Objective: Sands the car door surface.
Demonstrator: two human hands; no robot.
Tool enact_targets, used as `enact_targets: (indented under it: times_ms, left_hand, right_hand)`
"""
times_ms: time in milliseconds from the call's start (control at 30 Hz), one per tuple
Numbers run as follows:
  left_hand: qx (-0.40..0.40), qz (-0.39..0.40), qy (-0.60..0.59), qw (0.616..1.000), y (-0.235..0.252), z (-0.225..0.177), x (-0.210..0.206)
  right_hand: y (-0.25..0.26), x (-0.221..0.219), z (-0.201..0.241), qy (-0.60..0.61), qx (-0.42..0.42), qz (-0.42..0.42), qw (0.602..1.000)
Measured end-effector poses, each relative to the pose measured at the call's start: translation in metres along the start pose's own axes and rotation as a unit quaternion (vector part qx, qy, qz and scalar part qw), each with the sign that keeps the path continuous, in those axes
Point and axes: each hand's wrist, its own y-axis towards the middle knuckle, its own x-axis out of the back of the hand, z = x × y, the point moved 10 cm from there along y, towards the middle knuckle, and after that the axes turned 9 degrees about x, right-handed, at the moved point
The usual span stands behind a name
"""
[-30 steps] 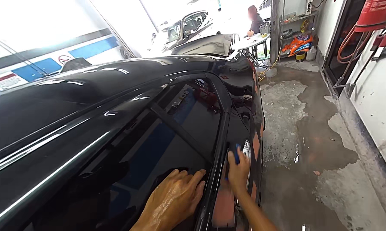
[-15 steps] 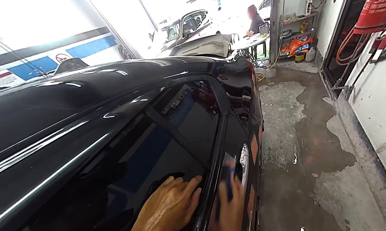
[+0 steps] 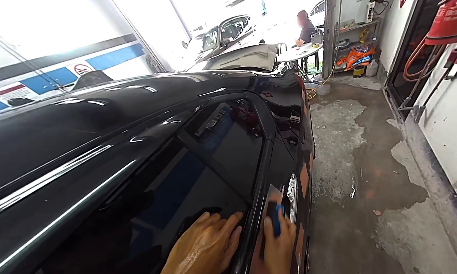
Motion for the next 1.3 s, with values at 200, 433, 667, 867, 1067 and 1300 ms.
enact_targets:
  times_ms: [200,433,667,867,1067,1300]
  left_hand:
    - [-0.001,-0.008,0.002,1.0,0.0,0.0,-0.001]
    - [-0.005,-0.017,0.007,1.0,0.002,0.001,-0.001]
    - [-0.002,-0.019,0.005,1.0,-0.001,0.0,-0.001]
    - [-0.002,-0.023,0.001,1.0,0.0,0.0,0.001]
    - [0.002,-0.01,-0.004,1.0,-0.003,0.0,-0.001]
    - [-0.001,-0.008,0.002,1.0,-0.001,0.0,-0.001]
  right_hand:
    - [0.015,-0.004,0.007,-0.022,-0.007,0.009,1.0]
    - [0.078,-0.016,0.007,-0.009,0.03,-0.017,0.999]
    - [-0.085,0.006,0.04,0.055,0.046,0.038,0.997]
    - [0.048,-0.012,0.012,0.041,0.019,-0.041,0.998]
    - [-0.105,0.012,0.041,0.064,0.048,0.024,0.996]
    - [0.009,-0.004,0.011,0.048,0.008,-0.036,0.998]
